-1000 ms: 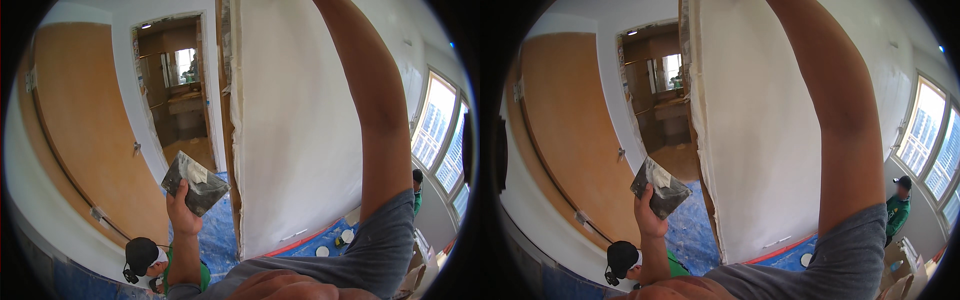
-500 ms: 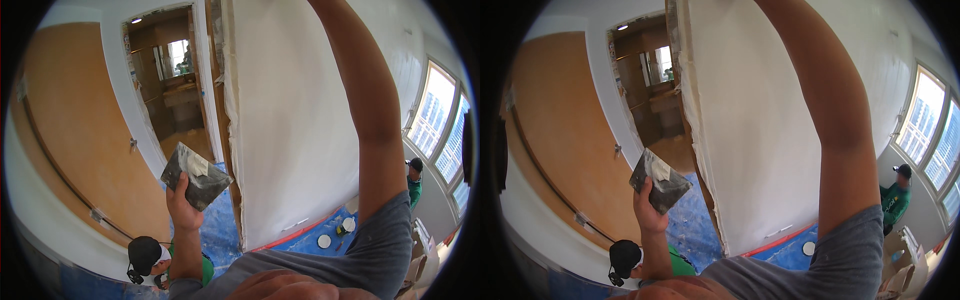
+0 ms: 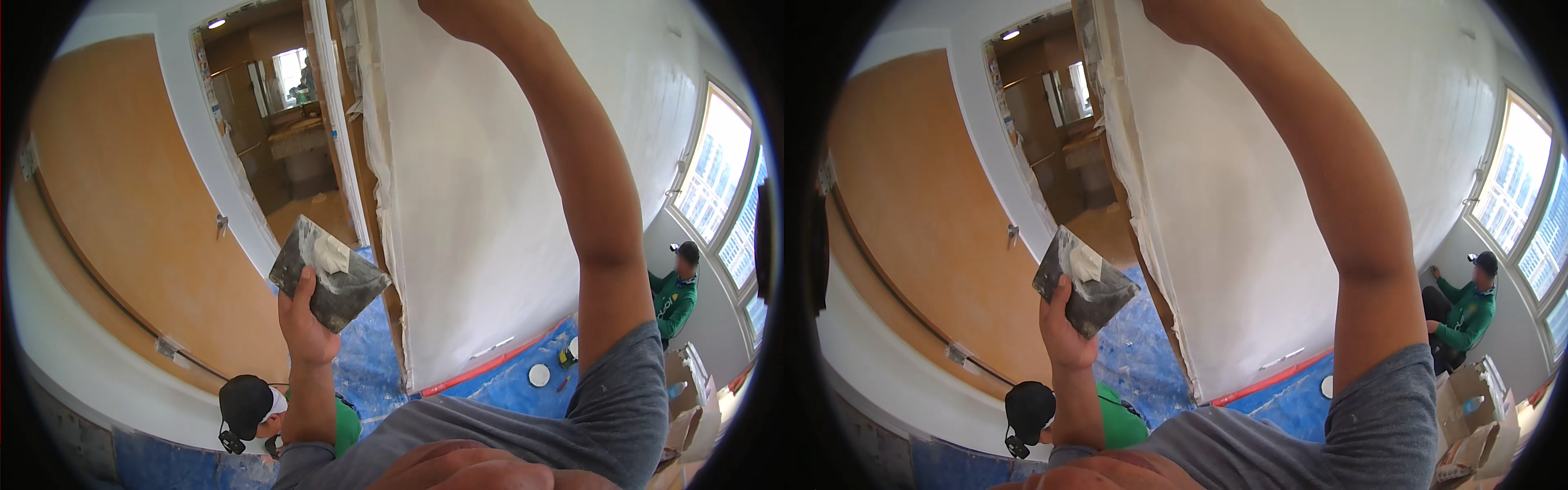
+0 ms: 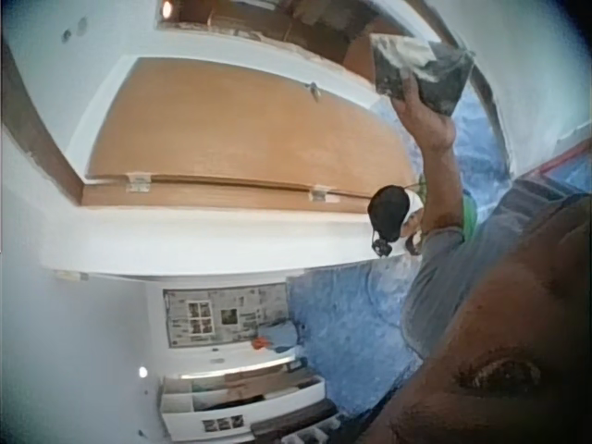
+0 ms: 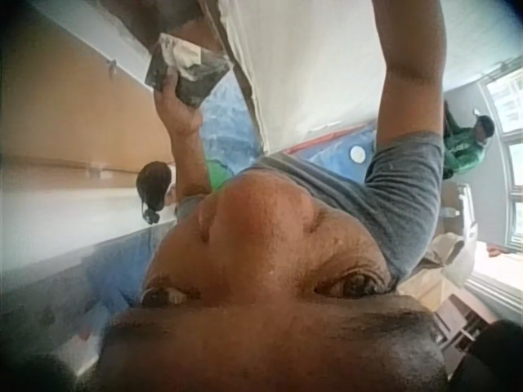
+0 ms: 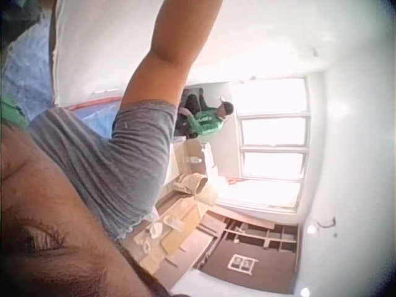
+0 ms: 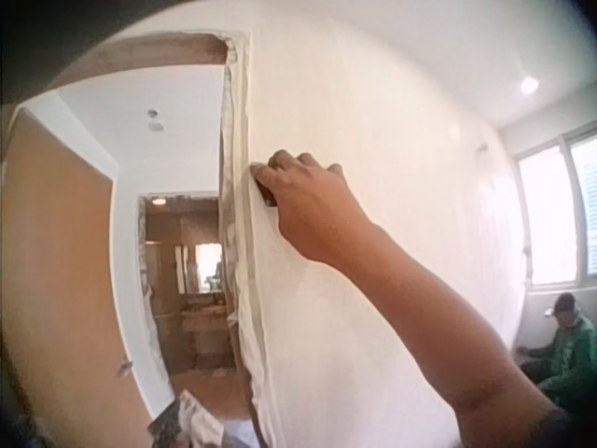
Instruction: The person scoops plaster from a container onto a hawk and uses a trowel to apply and smooth the plaster onto a wall. The person repeatedly transfers plaster from the hawk to the trowel and spreads it across the wall surface.
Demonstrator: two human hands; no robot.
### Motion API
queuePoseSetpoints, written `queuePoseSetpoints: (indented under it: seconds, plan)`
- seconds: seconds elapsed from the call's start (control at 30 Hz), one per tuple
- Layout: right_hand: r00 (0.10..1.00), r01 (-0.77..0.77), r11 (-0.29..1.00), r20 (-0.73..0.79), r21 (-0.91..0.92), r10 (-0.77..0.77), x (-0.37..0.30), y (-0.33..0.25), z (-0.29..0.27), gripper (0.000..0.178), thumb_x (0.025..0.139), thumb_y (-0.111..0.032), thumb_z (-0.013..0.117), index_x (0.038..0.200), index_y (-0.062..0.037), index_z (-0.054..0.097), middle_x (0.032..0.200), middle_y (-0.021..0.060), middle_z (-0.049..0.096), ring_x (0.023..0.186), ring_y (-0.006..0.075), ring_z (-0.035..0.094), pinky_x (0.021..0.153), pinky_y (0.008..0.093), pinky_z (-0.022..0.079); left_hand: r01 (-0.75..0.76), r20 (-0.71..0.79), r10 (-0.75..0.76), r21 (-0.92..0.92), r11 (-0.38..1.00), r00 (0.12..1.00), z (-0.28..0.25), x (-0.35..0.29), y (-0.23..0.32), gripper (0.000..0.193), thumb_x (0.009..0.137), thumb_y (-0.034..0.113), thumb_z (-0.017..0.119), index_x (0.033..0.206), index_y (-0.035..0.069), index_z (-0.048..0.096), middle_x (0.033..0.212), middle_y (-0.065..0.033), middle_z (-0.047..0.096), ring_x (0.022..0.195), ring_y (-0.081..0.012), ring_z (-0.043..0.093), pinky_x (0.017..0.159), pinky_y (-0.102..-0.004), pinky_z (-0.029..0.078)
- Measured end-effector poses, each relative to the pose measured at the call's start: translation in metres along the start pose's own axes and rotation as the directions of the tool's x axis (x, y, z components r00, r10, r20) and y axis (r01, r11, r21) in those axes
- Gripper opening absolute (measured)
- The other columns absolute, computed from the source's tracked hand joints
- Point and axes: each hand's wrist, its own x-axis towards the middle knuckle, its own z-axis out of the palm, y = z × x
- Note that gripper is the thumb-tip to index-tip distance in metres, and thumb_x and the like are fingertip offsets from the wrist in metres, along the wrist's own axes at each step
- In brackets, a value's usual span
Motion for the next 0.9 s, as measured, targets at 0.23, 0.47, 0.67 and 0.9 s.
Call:
queuePoseSetpoints:
  seconds: [0.23, 0.47, 0.67, 0.9]
  plan:
    - [0.999, -0.040, 0.998, 0.033, -0.050, 0.041, -0.024, -0.003, -0.002, 0.047, 0.093, 0.002, 0.046, 0.138, -0.0076, 0.055, 0.134, 0.0133, 0.057, 0.123, 0.0309, 0.055, 0.100, 0.0511, 0.045, 0.026, 0.024, -0.026, 0.003, 1.000, 0.999, 0.005, 0.002, 0.000, 0.035, 0.100, 0.013, 0.058, 0.133, 0.001, 0.051, 0.123, -0.0099, 0.063, 0.110, -0.0221, 0.065, 0.093, -0.0393, 0.056]
    - [0.999, -0.030, 0.999, 0.043, -0.013, 0.030, -0.047, -0.019, -0.013, 0.053, 0.090, 0.004, 0.048, 0.141, -0.0079, 0.053, 0.137, 0.0139, 0.055, 0.126, 0.0322, 0.053, 0.102, 0.0508, 0.045, 0.019, 0.018, -0.019, -0.010, 1.000, 1.000, 0.002, 0.000, -0.001, 0.036, 0.100, 0.013, 0.058, 0.133, 0.001, 0.051, 0.123, -0.0102, 0.063, 0.110, -0.0223, 0.065, 0.093, -0.0393, 0.056]
    - [0.999, -0.014, 0.999, 0.045, -0.036, 0.016, -0.064, -0.022, -0.002, 0.058, 0.089, 0.005, 0.049, 0.145, -0.0092, 0.049, 0.142, 0.0143, 0.051, 0.130, 0.0325, 0.050, 0.104, 0.0517, 0.044, 0.013, 0.031, -0.012, -0.011, 1.000, 0.999, 0.002, -0.001, -0.002, 0.036, 0.101, 0.013, 0.057, 0.133, 0.001, 0.050, 0.122, -0.0104, 0.063, 0.110, -0.0222, 0.065, 0.093, -0.0392, 0.056]
    - [0.991, 0.015, 1.000, -0.136, 0.018, -0.013, -0.106, -0.023, 0.028, 0.060, 0.082, 0.004, 0.058, 0.136, -0.0230, 0.060, 0.130, 0.0041, 0.060, 0.120, 0.0257, 0.056, 0.088, 0.0467, 0.046, 0.025, 0.051, -0.024, -0.019, 1.000, 0.998, 0.004, -0.003, 0.000, 0.036, 0.101, 0.013, 0.057, 0.134, 0.001, 0.050, 0.122, -0.0100, 0.063, 0.109, -0.0213, 0.065, 0.093, -0.0385, 0.056]
